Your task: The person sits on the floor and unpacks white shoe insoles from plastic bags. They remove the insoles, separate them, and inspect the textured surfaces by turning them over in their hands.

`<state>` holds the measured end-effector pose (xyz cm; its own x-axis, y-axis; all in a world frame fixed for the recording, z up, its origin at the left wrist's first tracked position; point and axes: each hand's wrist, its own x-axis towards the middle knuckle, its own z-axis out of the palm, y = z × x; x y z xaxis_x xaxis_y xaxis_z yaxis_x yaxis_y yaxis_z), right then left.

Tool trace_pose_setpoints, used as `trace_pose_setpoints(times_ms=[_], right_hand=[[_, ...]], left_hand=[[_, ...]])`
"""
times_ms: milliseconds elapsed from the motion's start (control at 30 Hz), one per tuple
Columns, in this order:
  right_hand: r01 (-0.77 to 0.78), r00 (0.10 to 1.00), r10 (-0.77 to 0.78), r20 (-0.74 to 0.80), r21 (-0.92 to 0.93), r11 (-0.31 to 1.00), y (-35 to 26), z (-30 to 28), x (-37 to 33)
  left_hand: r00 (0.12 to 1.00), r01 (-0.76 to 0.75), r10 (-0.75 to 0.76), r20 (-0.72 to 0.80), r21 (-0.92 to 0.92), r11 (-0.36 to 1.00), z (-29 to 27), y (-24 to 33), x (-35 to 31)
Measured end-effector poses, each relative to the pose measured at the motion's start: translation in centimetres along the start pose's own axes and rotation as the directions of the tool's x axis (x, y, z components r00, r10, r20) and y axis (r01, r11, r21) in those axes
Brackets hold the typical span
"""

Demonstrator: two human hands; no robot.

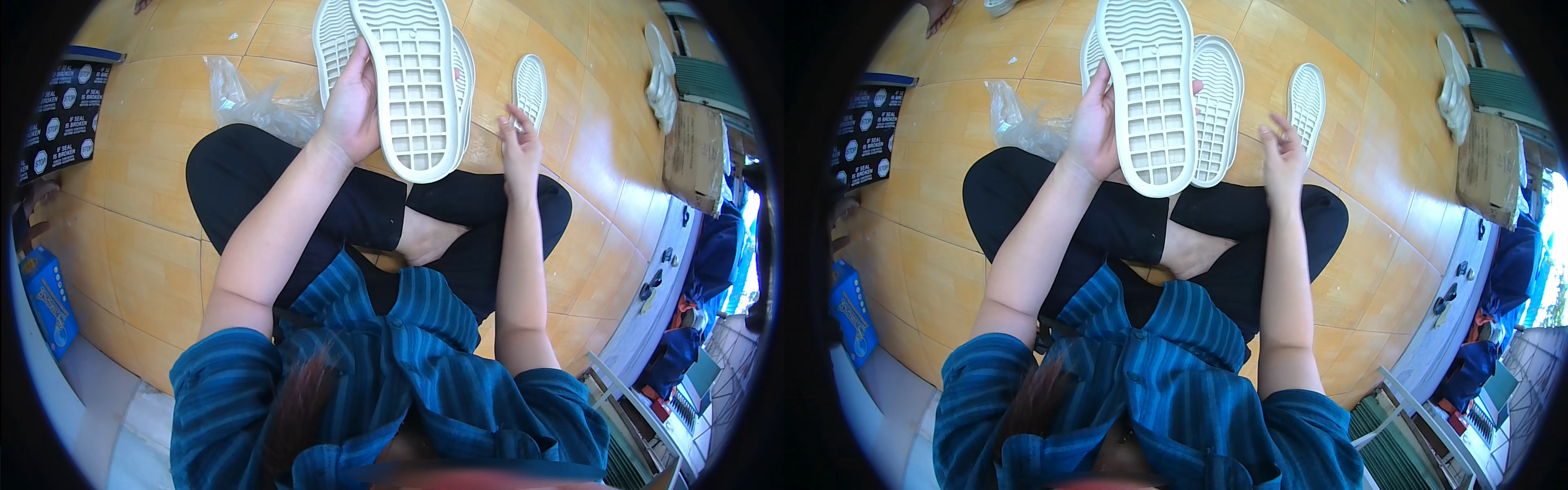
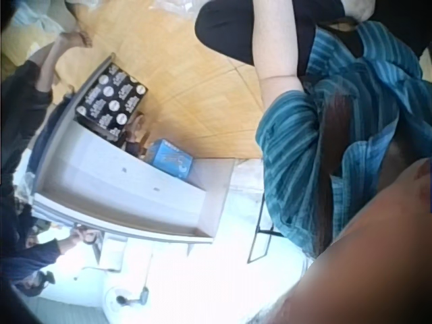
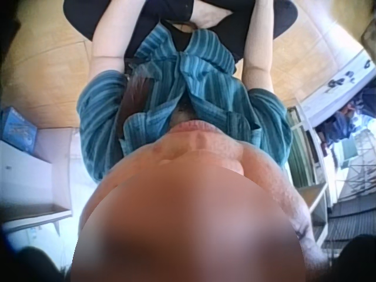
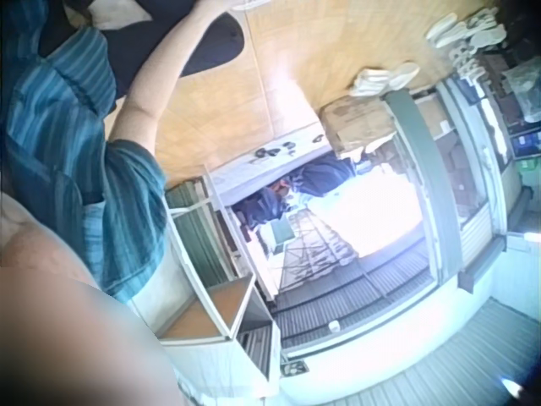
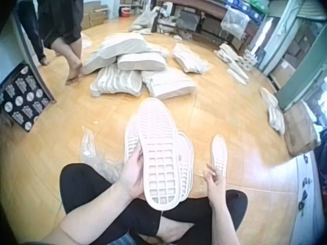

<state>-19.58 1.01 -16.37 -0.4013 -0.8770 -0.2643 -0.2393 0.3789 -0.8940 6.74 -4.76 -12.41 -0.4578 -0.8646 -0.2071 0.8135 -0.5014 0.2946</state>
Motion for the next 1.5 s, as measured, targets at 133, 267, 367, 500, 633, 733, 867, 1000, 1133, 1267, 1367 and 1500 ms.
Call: trace_pose_setpoints(times_ms=[133, 267, 367, 500, 633, 733, 867, 1000, 1133, 1267, 1367, 1500], right_hand=[[0.081, 0.959, -0.19, 0.211, 0.439, 0.895, -4.4, 4.4, -6.7], [0.096, 0.962, -0.213, 0.169, 0.52, 0.849, -7.1, 6.5, -10.1], [0.196, 0.95, -0.269, 0.158, 0.368, 0.909, -7.5, 7.0, -10.9], [0.296, 0.919, -0.371, 0.135, 0.388, 0.873, -6.8, 7.3, -11.4], [0.329, 0.909, -0.403, 0.111, 0.403, 0.854, -6.0, 7.4, -12.0], [0.385, 0.888, -0.455, 0.062, 0.44, 0.811, -5.5, 7.4, -12.3], [0.386, 0.887, -0.457, 0.067, 0.435, 0.813, -5.1, 7.2, -12.6], [0.385, 0.884, -0.46, 0.086, 0.426, 0.819, -5.4, 7.0, -12.7], [0.302, 0.881, -0.434, 0.187, 0.483, 0.822, -6.2, 6.9, -13.0], [-0.16, 0.861, -0.139, 0.49, 0.52, 0.839, -6.4, 6.8, -12.8], [-0.364, 0.836, -0.052, 0.547, 0.621, 0.694, -6.1, 6.8, -12.4], [-0.369, 0.836, -0.078, 0.543, 0.662, 0.653, -5.6, 6.6, -12.1]], left_hand=[[0.999, -0.006, 0.001, 0.047, 0.111, 0.994, 0.3, 0.0, 0.0], [0.998, -0.023, 0.017, 0.053, 0.116, 0.993, 0.4, -0.1, -0.1], [1.0, 0.025, -0.026, 0.014, 0.033, 0.999, 0.6, 0.0, -0.3], [0.997, 0.062, -0.062, 0.043, 0.003, 0.998, 1.0, 0.1, -0.7], [0.988, 0.087, -0.079, 0.134, -0.052, 0.995, 1.0, 0.2, -1.5], [0.984, 0.097, -0.084, 0.156, -0.072, 0.993, 0.9, 0.1, -2.1], [0.981, 0.057, -0.044, 0.188, -0.066, 0.996, 0.9, -0.1, -2.3], [0.961, 0.08, -0.065, 0.27, -0.044, 0.996, 1.2, -0.2, -2.2], [0.988, 0.006, -0.048, 0.149, 0.271, 0.963, 1.3, -0.8, -1.9], [0.992, 0.019, 0.051, -0.115, 0.538, 0.843, 0.4, -1.1, -1.2], [0.964, -0.028, 0.199, -0.177, 0.675, 0.737, -0.1, -1.5, -0.8], [0.96, -0.079, 0.236, -0.149, 0.665, 0.742, 0.2, -1.9, -0.6]])
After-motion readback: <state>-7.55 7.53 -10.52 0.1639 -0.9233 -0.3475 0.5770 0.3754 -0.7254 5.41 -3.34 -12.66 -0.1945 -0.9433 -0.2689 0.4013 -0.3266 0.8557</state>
